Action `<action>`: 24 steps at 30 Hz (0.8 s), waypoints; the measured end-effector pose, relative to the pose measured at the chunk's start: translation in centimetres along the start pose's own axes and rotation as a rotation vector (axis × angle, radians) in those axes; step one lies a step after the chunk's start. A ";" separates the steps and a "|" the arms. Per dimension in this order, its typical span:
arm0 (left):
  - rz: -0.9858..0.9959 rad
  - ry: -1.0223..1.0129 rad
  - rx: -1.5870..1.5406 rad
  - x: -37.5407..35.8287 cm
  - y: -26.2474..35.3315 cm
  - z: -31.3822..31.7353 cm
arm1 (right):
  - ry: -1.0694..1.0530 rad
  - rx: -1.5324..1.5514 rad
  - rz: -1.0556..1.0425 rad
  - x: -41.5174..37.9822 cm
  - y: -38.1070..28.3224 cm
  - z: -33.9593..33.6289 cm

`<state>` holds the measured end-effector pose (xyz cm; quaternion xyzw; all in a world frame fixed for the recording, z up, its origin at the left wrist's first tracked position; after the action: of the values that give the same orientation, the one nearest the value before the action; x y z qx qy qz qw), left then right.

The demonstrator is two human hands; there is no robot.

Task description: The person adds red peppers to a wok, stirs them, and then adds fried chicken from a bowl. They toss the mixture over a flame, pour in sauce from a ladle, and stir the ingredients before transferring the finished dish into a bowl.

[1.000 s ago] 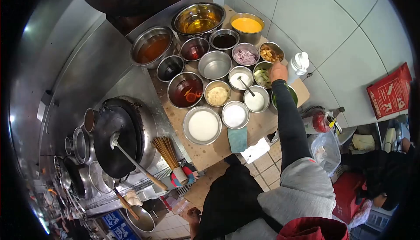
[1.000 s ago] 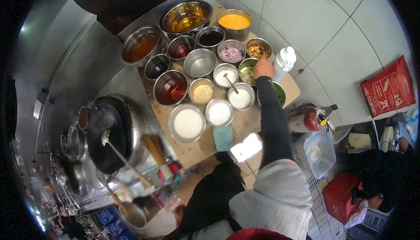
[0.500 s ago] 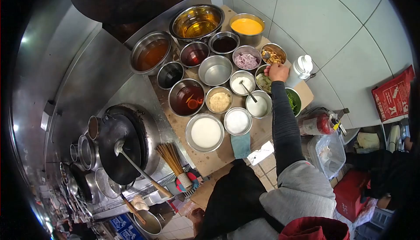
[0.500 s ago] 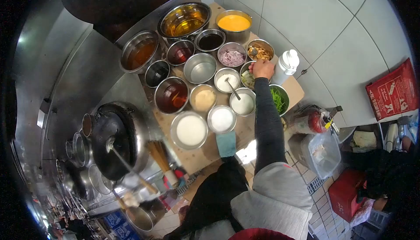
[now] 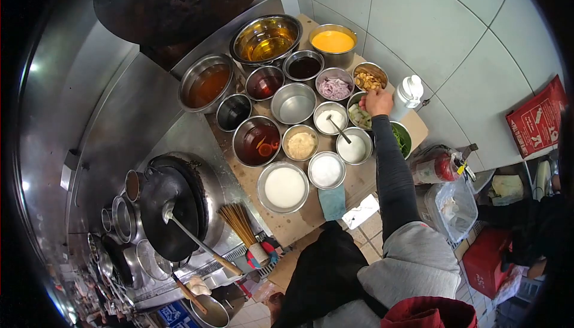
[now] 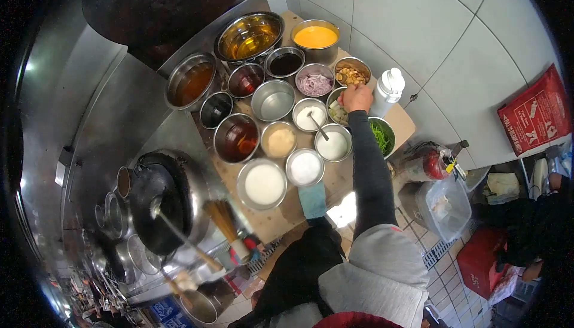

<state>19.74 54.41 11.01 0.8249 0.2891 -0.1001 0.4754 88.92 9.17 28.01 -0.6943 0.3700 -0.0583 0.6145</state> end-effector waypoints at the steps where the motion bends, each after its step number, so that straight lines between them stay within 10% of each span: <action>1: 0.071 -0.085 0.148 0.5 0.0 0.0 | -0.002 0.001 0.000 -0.5 0.0 -0.1; 13: -0.079 0.002 -0.208 0.1 6.8 0.3 | -0.169 0.618 0.096 -2.6 1.4 -1.7; 15: -0.349 0.135 -0.415 -0.3 3.1 2.1 | -0.172 0.537 0.010 -3.9 0.5 -2.2; 18: 0.052 0.105 -0.237 -1.5 1.9 2.6 | -0.210 0.318 -0.118 -7.3 -1.2 -2.5; 19: -0.197 0.194 -0.650 -2.4 0.6 3.5 | -0.317 0.290 -0.131 -7.4 -0.9 -2.1; 24: -0.218 0.321 -0.391 -4.6 -0.4 6.1 | -0.709 0.235 -0.101 -17.0 -0.9 4.2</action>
<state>16.46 47.67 9.50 0.6866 0.4616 0.0391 0.5603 79.35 22.51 34.17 -0.6134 0.0905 0.1136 0.7763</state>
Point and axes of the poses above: each hand's wrist, its own x-axis towards the middle knuckle, its own z-axis out of the palm, y = z × x, the point moved 1 cm from there along x, towards the middle knuckle, and after that the axes turned 15 degrees about z, right-handed, at the moved point
